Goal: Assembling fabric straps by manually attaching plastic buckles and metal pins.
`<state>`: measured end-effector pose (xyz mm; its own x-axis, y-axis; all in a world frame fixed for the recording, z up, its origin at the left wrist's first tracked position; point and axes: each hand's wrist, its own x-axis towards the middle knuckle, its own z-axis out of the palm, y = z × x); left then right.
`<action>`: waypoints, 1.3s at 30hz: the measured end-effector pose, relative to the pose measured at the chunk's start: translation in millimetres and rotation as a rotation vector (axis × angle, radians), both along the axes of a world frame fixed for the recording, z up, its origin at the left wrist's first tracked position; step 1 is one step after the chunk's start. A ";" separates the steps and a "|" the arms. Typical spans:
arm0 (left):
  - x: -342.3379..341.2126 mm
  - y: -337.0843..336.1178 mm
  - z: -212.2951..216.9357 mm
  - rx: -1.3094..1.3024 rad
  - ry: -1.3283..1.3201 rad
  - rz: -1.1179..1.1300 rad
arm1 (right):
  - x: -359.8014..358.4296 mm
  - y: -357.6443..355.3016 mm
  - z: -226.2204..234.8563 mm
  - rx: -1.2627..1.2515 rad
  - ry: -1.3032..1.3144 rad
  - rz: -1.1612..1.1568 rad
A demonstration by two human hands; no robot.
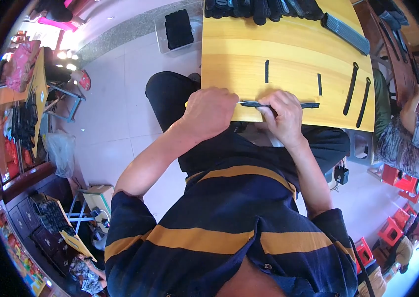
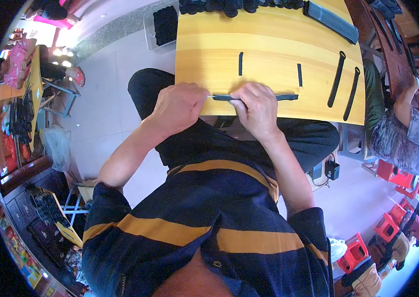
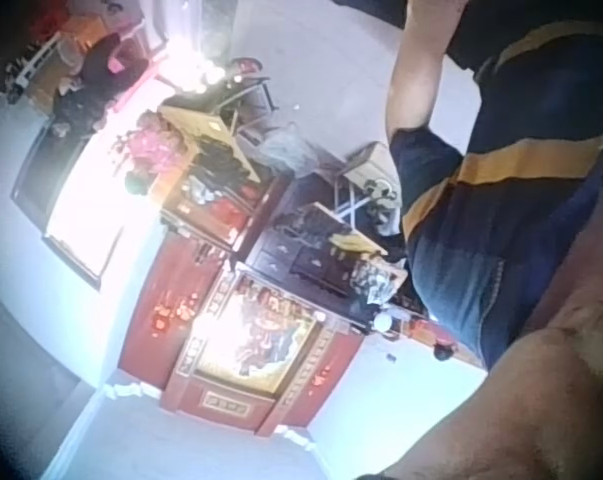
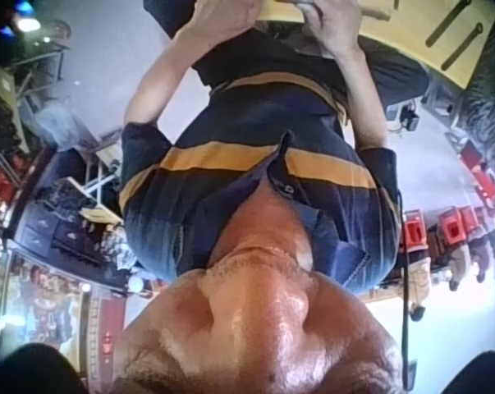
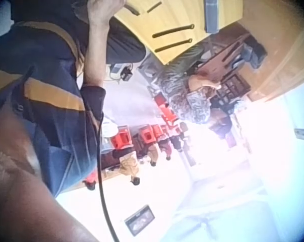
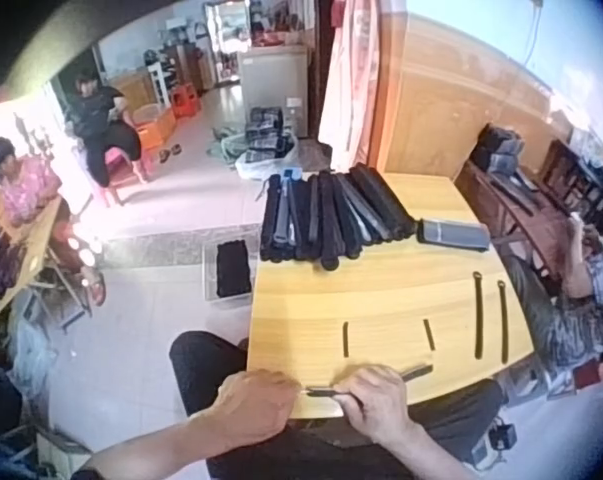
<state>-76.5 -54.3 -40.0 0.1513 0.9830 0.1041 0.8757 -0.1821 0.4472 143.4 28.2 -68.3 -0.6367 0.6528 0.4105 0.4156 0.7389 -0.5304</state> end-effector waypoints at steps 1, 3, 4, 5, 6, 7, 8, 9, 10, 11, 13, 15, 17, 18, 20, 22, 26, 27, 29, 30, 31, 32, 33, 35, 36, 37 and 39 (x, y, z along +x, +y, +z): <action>-0.5 0.2 0.0 -0.001 0.008 -0.003 | 0.3 -0.1 -0.3 -0.003 -0.002 -0.002; -1.3 0.5 -1.0 -0.003 0.015 -0.007 | 0.1 -0.2 1.5 -0.007 -0.004 -0.002; -1.6 0.5 -2.2 -0.004 0.010 -0.007 | 0.0 -0.3 2.1 -0.011 -0.005 -0.001; -1.8 1.1 -3.1 -0.005 0.005 -0.008 | 0.1 0.0 1.9 -0.011 -0.006 -0.002; -2.3 1.7 -3.5 -0.004 0.004 -0.008 | 0.2 0.3 1.6 -0.014 -0.004 0.001; -2.9 2.4 -3.7 -0.015 0.019 -0.020 | 0.3 0.6 1.3 -0.017 -0.002 0.004; -3.6 3.0 -3.7 -0.026 0.035 -0.032 | 0.1 0.7 1.0 -0.017 -0.003 0.004; -4.0 3.7 -3.2 -0.027 0.034 -0.032 | 0.0 1.0 0.7 -0.015 -0.001 0.006; -4.3 4.5 -2.4 -0.036 0.055 -0.046 | -0.2 1.3 0.5 -0.013 0.002 0.009; -4.5 5.0 -2.0 -0.045 0.076 -0.060 | -0.3 1.5 0.3 -0.013 0.001 0.009; -4.8 6.1 -4.4 -0.041 0.066 -0.073 | -0.4 2.1 0.1 -0.004 0.005 0.022; -3.3 9.3 0.7 -0.036 0.056 -0.091 | 0.4 3.3 -0.8 -0.015 -0.008 0.028; -1.5 12.4 11.1 -0.183 0.085 -0.069 | 1.4 4.3 -1.8 -0.023 -0.021 0.034; -1.8 13.9 12.8 -0.182 0.086 -0.071 | 2.0 5.0 -3.3 -0.018 -0.013 0.047; -3.6 17.7 15.1 -0.269 0.074 -0.129 | 3.1 5.9 -5.0 -0.009 -0.004 0.057; -4.8 18.9 16.5 -0.305 0.082 -0.159 | 3.4 6.4 -4.7 0.007 0.020 0.072; -4.8 11.7 8.2 -0.304 -0.021 -0.094 | -2.7 2.1 10.8 0.179 0.038 0.026; -5.0 8.2 7.2 -0.301 -0.020 -0.095 | -5.4 -4.9 22.5 0.272 0.048 -0.063; -4.5 1.9 7.6 -0.215 -0.203 -0.028 | 2.0 -18.8 28.9 0.367 0.058 -0.155; -3.2 0.3 9.4 -0.213 -0.204 -0.035 | 10.9 -26.7 24.5 0.184 0.124 -0.134; -1.8 -0.9 12.4 -0.170 -0.232 -0.038 | 18.2 -34.9 21.5 0.001 0.190 -0.112; 0.5 -1.0 16.1 -0.125 -0.259 -0.042 | 15.8 -45.2 21.8 -0.230 0.284 -0.147; 4.3 -1.7 20.3 -0.120 -0.257 -0.049 | 18.1 -53.1 14.2 -0.451 0.306 -0.148; 14.6 -4.9 27.8 -0.122 -0.245 0.007 | 16.6 -68.2 -4.2 -1.050 0.490 -0.149; 19.8 -7.0 26.3 -0.117 -0.245 0.000 | 13.6 -71.0 -7.6 -1.117 0.565 -0.116; 25.2 -9.6 22.1 -0.058 -0.206 -0.030 | 12.7 -70.8 -9.0 -1.109 0.568 -0.120; 35.0 -15.4 25.3 0.000 -0.164 -0.062 | 7.4 -67.6 -2.8 -1.150 0.636 -0.154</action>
<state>-41.5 -69.6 -14.7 0.1923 0.9724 0.1321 0.7783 -0.2332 0.5830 150.8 -39.4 -71.0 -0.4288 0.8751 -0.2243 -0.0984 -0.2921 -0.9513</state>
